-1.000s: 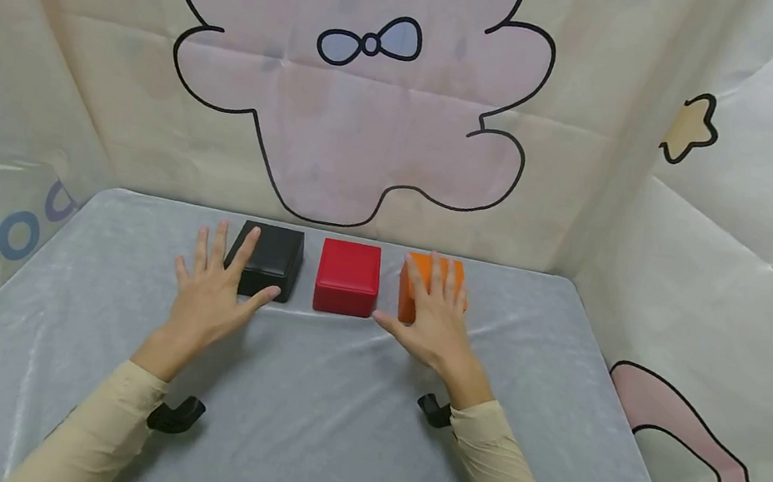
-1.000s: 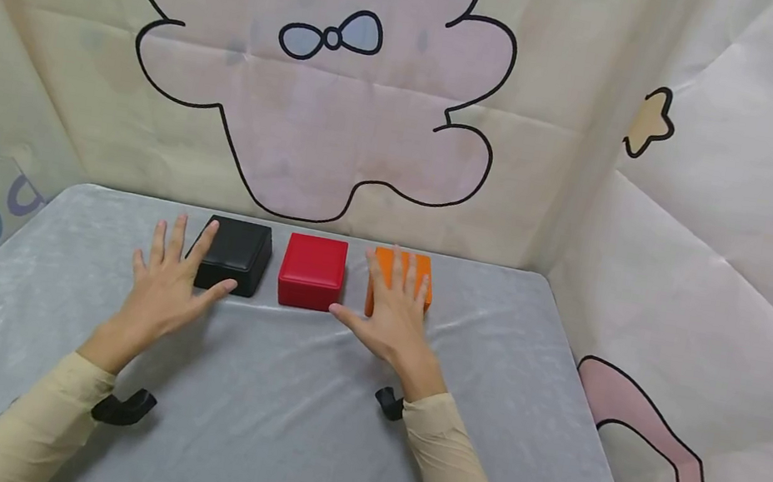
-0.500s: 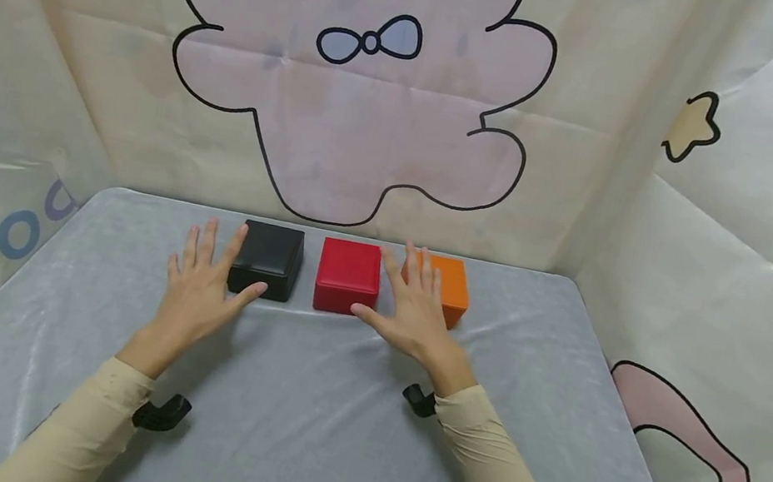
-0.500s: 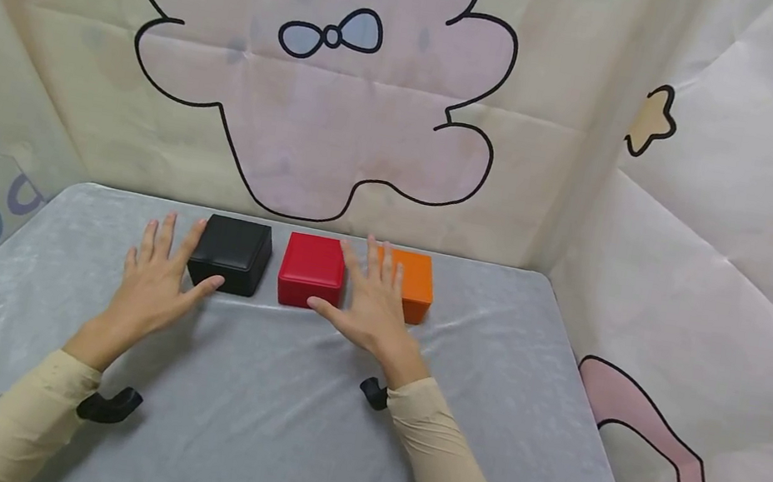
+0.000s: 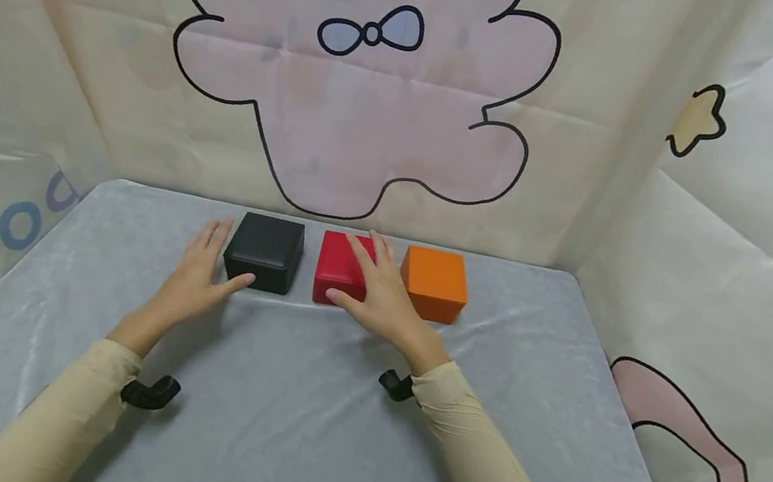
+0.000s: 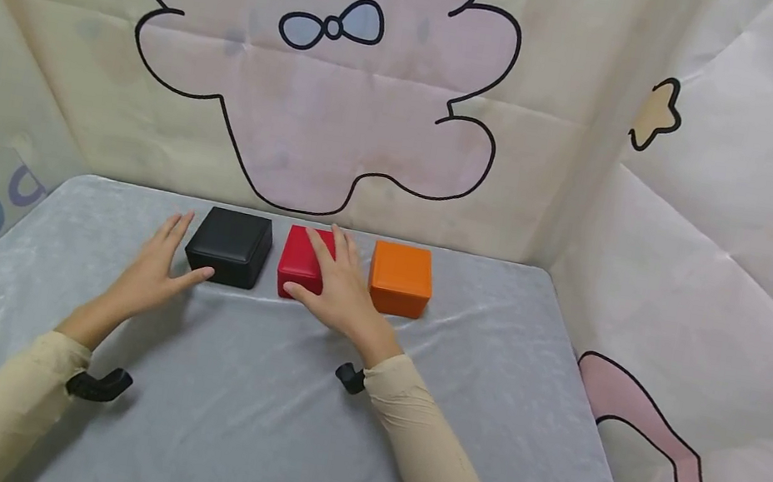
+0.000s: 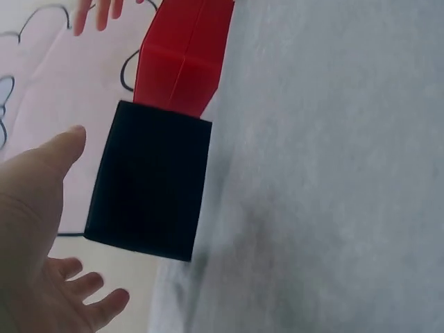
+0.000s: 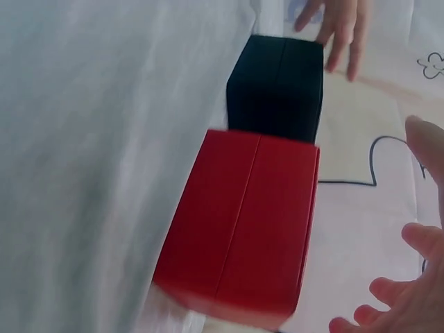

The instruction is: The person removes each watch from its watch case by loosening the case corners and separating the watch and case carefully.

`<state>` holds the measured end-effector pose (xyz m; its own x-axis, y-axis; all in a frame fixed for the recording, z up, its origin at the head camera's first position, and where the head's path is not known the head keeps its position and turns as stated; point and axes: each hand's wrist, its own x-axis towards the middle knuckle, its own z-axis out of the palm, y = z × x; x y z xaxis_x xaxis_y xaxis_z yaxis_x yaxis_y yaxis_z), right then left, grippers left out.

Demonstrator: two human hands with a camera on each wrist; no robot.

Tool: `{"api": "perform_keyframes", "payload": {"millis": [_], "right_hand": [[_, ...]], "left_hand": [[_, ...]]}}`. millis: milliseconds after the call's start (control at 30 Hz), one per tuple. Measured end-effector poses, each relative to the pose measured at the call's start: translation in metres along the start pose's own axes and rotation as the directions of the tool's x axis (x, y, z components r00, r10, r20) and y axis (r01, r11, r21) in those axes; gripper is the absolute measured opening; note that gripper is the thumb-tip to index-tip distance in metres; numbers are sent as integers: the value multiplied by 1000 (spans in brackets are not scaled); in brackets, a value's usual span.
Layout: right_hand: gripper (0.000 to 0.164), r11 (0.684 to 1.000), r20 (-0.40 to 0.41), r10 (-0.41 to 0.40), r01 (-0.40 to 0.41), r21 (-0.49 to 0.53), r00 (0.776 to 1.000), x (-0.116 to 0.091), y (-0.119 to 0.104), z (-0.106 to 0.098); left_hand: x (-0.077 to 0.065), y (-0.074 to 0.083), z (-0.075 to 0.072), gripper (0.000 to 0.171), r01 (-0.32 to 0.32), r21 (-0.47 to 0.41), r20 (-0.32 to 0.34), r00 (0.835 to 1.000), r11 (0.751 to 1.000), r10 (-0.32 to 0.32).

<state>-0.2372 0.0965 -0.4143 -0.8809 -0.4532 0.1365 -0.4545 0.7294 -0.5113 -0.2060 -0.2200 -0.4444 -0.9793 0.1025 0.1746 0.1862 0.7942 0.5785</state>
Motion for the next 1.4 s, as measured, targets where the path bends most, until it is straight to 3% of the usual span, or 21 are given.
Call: {"api": "perform_keyframes", "payload": {"millis": [133, 267, 533, 800, 1067, 1200, 1400], "right_hand": [[85, 993, 3, -38, 37, 113, 999, 15, -14, 7], [80, 964, 25, -95, 86, 251, 995, 28, -28, 15], [75, 881, 77, -90, 43, 472, 993, 48, -46, 35], [73, 825, 118, -50, -26, 565, 992, 52, -61, 54], [81, 715, 89, 64, -108, 691, 994, 47, -66, 80], [85, 704, 90, 119, -148, 694, 989, 45, -67, 90], [82, 691, 63, 141, -143, 709, 988, 45, -65, 102]], "left_hand": [[7, -13, 1, 97, 19, -162, 35, 999, 987, -13], [11, -23, 2, 95, 54, -296, 71, 997, 954, -35], [22, -33, 3, 99, 139, -423, 173, 982, 895, -71], [29, -40, 4, 98, 158, -463, 207, 976, 872, -67], [33, -41, -4, 104, 203, -461, 283, 956, 864, -74], [40, -42, -10, 107, 218, -426, 312, 946, 878, -84], [50, -43, -17, 109, 228, -328, 344, 933, 917, -109]]}}
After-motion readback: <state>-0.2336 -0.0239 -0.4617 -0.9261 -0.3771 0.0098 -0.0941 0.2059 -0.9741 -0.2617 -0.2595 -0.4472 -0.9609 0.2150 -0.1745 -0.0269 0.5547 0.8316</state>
